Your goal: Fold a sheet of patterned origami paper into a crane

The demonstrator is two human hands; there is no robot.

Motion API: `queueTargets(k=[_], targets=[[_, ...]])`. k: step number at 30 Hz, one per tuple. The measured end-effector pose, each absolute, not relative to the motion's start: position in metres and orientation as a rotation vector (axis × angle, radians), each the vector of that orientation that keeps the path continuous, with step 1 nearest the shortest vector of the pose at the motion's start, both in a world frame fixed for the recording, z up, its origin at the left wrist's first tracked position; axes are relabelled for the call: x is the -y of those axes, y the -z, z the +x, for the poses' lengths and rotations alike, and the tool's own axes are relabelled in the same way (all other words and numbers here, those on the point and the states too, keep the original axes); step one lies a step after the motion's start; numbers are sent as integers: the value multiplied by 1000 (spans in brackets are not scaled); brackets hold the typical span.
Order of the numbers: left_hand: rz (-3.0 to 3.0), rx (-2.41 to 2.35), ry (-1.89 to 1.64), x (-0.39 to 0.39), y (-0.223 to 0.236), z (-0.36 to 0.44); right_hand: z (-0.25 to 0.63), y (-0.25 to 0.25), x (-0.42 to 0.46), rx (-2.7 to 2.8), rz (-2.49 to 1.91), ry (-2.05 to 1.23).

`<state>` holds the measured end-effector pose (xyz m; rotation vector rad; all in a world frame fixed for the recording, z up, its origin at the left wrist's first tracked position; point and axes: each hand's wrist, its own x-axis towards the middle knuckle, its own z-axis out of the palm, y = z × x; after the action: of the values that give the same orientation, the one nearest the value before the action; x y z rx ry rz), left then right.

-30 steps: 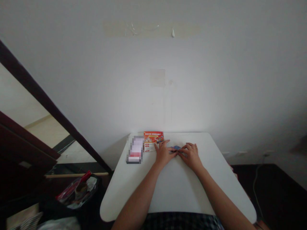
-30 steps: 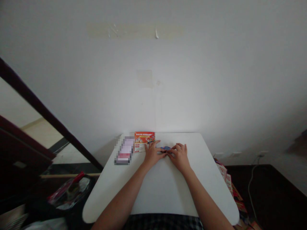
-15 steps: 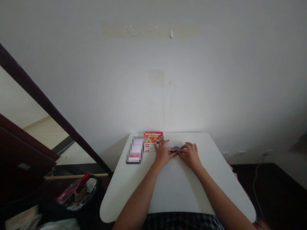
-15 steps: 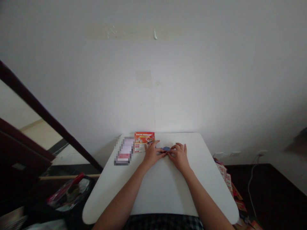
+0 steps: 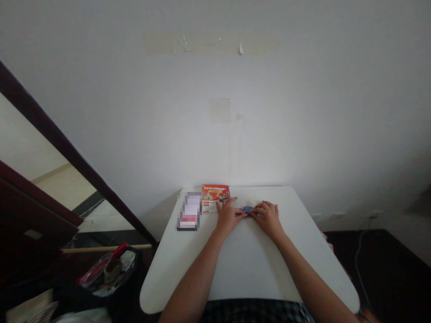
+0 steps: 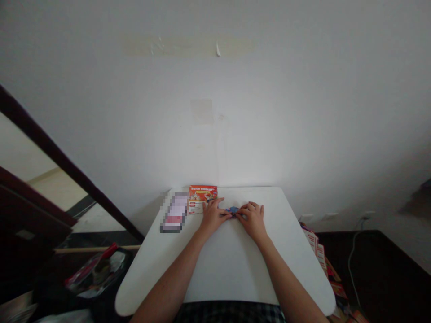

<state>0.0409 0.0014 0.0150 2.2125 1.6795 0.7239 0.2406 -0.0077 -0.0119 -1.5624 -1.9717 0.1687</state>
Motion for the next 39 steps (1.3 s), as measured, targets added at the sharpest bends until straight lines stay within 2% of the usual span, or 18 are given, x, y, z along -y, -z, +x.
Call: queueTargets(k=[13, 39], targets=[[2138, -1742, -721, 2, -25, 43, 240, 3, 12, 1914, -1658, -225], [2146, -1872, -682, 1, -20, 56, 216, -2, 11, 1888, -1880, -117]])
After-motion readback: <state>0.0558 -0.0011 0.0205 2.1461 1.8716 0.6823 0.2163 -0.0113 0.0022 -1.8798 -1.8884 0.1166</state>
